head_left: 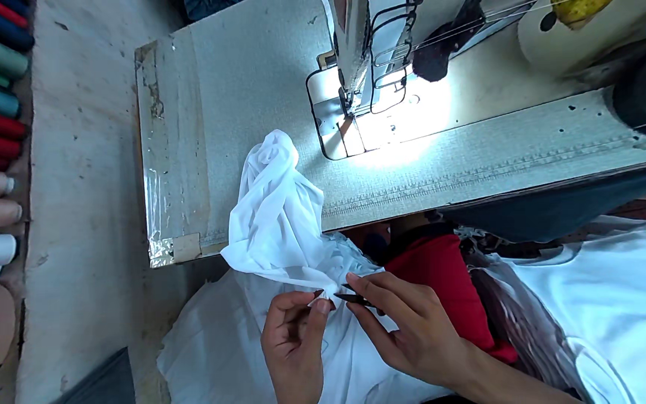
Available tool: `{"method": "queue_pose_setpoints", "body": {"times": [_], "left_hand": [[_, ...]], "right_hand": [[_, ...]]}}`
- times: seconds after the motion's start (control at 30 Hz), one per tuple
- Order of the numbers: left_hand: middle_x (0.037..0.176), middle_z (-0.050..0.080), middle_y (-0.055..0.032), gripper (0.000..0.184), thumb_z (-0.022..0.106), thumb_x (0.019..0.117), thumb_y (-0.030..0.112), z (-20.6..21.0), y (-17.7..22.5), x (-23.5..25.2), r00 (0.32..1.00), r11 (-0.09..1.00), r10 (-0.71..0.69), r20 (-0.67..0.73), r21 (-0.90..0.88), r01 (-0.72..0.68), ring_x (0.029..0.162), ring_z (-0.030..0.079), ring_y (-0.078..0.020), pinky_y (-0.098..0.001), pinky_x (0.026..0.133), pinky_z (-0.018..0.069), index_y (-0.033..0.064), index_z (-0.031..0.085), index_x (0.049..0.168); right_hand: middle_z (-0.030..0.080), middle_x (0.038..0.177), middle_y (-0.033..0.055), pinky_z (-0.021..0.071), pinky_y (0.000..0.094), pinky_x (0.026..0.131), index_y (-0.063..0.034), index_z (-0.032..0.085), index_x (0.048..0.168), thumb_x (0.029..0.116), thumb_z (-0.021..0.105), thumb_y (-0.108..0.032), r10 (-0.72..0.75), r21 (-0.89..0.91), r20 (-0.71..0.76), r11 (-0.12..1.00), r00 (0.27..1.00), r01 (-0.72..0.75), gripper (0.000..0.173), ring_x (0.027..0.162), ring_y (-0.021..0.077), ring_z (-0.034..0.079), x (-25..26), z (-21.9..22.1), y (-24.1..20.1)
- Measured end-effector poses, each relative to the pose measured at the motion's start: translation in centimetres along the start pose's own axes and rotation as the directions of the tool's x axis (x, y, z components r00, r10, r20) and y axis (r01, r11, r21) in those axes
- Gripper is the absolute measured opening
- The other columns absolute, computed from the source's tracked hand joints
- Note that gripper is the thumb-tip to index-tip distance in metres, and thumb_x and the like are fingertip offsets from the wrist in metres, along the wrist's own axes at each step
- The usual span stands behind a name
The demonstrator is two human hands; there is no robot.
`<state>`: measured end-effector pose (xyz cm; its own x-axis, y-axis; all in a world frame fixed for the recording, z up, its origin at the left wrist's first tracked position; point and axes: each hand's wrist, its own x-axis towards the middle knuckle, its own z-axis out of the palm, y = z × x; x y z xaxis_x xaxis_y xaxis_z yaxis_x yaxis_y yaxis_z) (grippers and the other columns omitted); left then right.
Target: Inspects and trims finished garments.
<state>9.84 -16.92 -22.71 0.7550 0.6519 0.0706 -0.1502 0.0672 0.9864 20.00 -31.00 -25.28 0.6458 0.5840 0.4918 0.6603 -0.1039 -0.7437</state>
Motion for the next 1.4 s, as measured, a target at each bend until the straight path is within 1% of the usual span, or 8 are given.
{"method": "queue_pose_setpoints", "body": {"times": [0.3,0.43,0.63,0.8,0.9,1.07,1.23,1.4], "left_hand": [[0.095,0.074,-0.0032,0.019,0.071,0.0944,0.006,-0.1,0.0,0.0,1.000,1.000,0.002,0.007,-0.008,-0.002,0.084,0.072,-0.0097,-0.0256,0.079,0.0616,0.0090,0.067,0.113],[0.096,0.074,-0.0036,0.020,0.071,0.0942,0.006,-0.2,0.0,-0.1,1.000,1.000,-0.004,0.004,-0.008,0.004,0.084,0.073,-0.0103,-0.0266,0.079,0.0620,0.0093,0.067,0.113],[0.097,0.075,-0.0034,0.020,0.071,0.0945,0.007,-0.1,0.1,-0.2,1.000,1.000,-0.010,0.016,0.011,0.009,0.085,0.073,-0.0101,-0.0264,0.079,0.0622,0.0092,0.067,0.114],[0.096,0.075,-0.0011,0.019,0.072,0.0945,0.009,-0.5,0.1,-0.2,1.000,0.999,0.002,-0.002,0.050,-0.002,0.083,0.072,-0.0085,-0.0249,0.077,0.0618,0.0114,0.068,0.113],[0.096,0.075,-0.0012,0.019,0.072,0.0948,0.009,-0.8,0.1,-0.2,1.000,0.999,0.007,-0.003,0.052,-0.007,0.083,0.072,-0.0085,-0.0246,0.077,0.0617,0.0115,0.067,0.113],[0.097,0.075,-0.0018,0.019,0.071,0.0953,0.009,-0.8,0.2,-0.2,1.000,1.000,0.002,0.013,0.031,-0.003,0.083,0.073,-0.0094,-0.0261,0.077,0.0622,0.0119,0.068,0.114],[0.102,0.075,-0.0013,0.022,0.071,0.0954,0.012,-0.8,0.4,-0.2,0.999,0.999,0.014,0.032,0.038,-0.015,0.086,0.073,-0.0091,-0.0253,0.078,0.0619,0.0128,0.066,0.117],[0.104,0.074,0.0037,0.025,0.073,0.0934,0.008,-0.3,0.6,0.1,0.995,0.966,0.096,0.041,0.236,-0.103,0.090,0.073,-0.0094,-0.0269,0.083,0.0627,0.0154,0.066,0.116]], "right_hand": [[0.067,0.100,0.0077,0.0509,0.0176,0.062,-0.0062,0.062,0.132,0.1030,0.060,-0.022,0.062,0.011,-0.023,0.998,0.998,-0.062,0.033,0.077,0.0068,0.062,0.0,0.0,-0.1],[0.069,0.110,0.0090,0.0551,0.0197,0.074,-0.0034,0.060,0.135,0.1049,0.059,-0.026,0.152,0.112,0.036,0.982,0.988,-0.155,0.038,0.090,0.0069,0.065,0.7,-0.7,0.0],[0.059,0.083,-0.0009,0.0396,0.0119,0.054,-0.0090,0.071,0.110,0.1004,0.066,-0.022,0.138,0.257,0.104,0.953,0.985,-0.161,0.017,0.066,-0.0011,0.050,2.0,-0.3,-0.7],[0.061,0.089,0.0012,0.0483,0.0141,0.061,-0.0071,0.066,0.107,0.1030,0.058,-0.016,0.129,0.294,0.124,0.942,0.984,-0.161,0.012,0.073,0.0010,0.056,3.0,-1.1,-0.5],[0.060,0.091,-0.0001,0.0464,0.0109,0.065,-0.0040,0.065,0.106,0.1050,0.058,-0.015,0.180,0.401,0.051,0.897,0.982,-0.185,0.014,0.077,-0.0025,0.055,3.8,-1.9,-0.1],[0.063,0.092,0.0016,0.0428,0.0100,0.061,-0.0049,0.071,0.104,0.1008,0.064,-0.014,0.095,0.394,0.201,0.904,0.975,-0.169,0.012,0.074,-0.0019,0.053,4.1,-1.2,0.4],[0.065,0.094,0.0007,0.0408,0.0090,0.060,-0.0061,0.072,0.103,0.1005,0.065,-0.016,0.079,0.377,0.245,0.910,0.966,-0.170,0.012,0.074,-0.0034,0.051,4.1,-0.8,0.4],[0.069,0.098,0.0043,0.0539,0.0190,0.067,-0.0078,0.071,0.103,0.0998,0.065,-0.016,-0.023,0.249,0.258,0.967,0.966,-0.043,0.011,0.082,0.0062,0.064,4.0,-0.9,0.4]]}}
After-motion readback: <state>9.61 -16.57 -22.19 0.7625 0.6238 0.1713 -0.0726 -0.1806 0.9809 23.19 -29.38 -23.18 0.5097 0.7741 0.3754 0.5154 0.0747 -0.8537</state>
